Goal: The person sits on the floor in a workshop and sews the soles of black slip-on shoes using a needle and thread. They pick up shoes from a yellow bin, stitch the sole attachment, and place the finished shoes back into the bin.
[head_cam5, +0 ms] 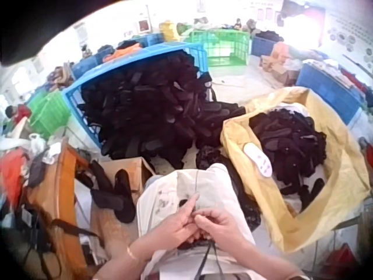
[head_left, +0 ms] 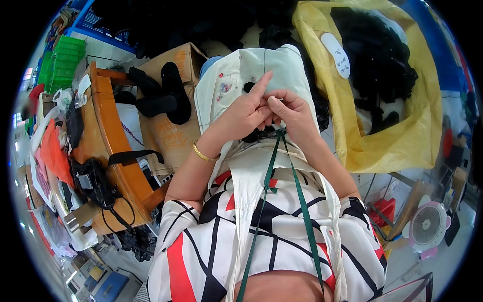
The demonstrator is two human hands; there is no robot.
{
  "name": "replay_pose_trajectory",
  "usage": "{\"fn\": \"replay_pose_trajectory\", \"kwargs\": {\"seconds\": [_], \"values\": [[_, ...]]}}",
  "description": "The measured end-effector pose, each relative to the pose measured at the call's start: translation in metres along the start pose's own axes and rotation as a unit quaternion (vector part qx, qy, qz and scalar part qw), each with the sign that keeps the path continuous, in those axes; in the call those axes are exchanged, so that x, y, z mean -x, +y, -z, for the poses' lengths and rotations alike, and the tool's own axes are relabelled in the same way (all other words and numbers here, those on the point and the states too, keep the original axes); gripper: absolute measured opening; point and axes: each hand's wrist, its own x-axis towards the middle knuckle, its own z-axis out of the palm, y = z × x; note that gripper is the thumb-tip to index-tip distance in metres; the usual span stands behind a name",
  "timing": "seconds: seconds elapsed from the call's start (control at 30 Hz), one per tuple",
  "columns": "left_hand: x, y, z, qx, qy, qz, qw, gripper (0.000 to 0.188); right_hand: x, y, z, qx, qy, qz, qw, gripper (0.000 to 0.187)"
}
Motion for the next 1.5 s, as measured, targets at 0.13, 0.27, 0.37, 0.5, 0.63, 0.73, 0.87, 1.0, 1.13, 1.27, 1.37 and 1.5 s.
{"fn": "replay_pose_trajectory", "kwargs": {"seconds": [0.13, 0.27, 0.37, 0.5, 0.63, 0.73, 0.87, 1.0, 1.13, 1.27, 1.37, 1.5], "values": [[-0.003, -0.003, 0.001, 0.003, 0.007, 0.019, 1.0, 0.053, 0.005, -0.008, 0.007, -0.054, 0.038, 0.004, 0.998, 0.015], [-0.008, -0.03, 0.032, -0.05, 0.121, -0.066, 0.989, 0.024, 0.02, -0.038, 0.066, -0.371, -0.006, 0.017, 0.928, 0.007], [0.002, -0.034, 0.07, -0.069, 0.181, 0.004, 0.981, 0.022, 0.048, -0.07, 0.143, -0.327, 0.117, 0.109, 0.931, 0.018], [0.009, -0.055, 0.102, -0.268, 0.239, 0.001, 0.933, 0.017, 0.128, -0.091, 0.332, -0.436, 0.171, 0.163, 0.868, 0.023], [-0.006, -0.076, 0.116, -0.407, 0.262, -0.002, 0.875, 0.016, 0.232, -0.114, 0.464, -0.303, 0.523, 0.321, 0.729, 0.025], [-0.023, -0.076, 0.099, -0.507, 0.212, -0.069, 0.833, 0.015, 0.214, -0.128, 0.407, -0.239, 0.64, 0.326, 0.653, 0.023], [-0.069, -0.073, 0.042, -0.576, 0.143, -0.066, 0.802, 0.017, 0.174, -0.053, 0.403, -0.114, 0.502, 0.229, 0.826, 0.014], [-0.092, -0.091, 0.041, -0.616, 0.093, -0.048, 0.781, 0.017, 0.066, -0.022, 0.247, -0.042, 0.391, 0.152, 0.907, 0.011], [-0.105, -0.064, 0.08, 0.002, 0.237, 0.093, 0.967, 0.014, 0.028, -0.008, 0.173, 0.004, 0.284, 0.098, 0.954, 0.012], [-0.094, -0.065, 0.093, -0.071, 0.305, 0.092, 0.945, 0.019, -0.005, 0.004, 0.135, 0.092, 0.187, 0.045, 0.977, 0.012], [-0.077, -0.063, 0.077, 0.041, 0.264, 0.038, 0.963, 0.019, -0.025, 0.008, 0.097, 0.15, 0.127, 0.051, 0.979, 0.016], [-0.055, -0.06, 0.055, 0.119, 0.195, 0.025, 0.973, 0.014, -0.043, 0.009, 0.053, 0.191, 0.073, 0.039, 0.978, 0.02]]}}
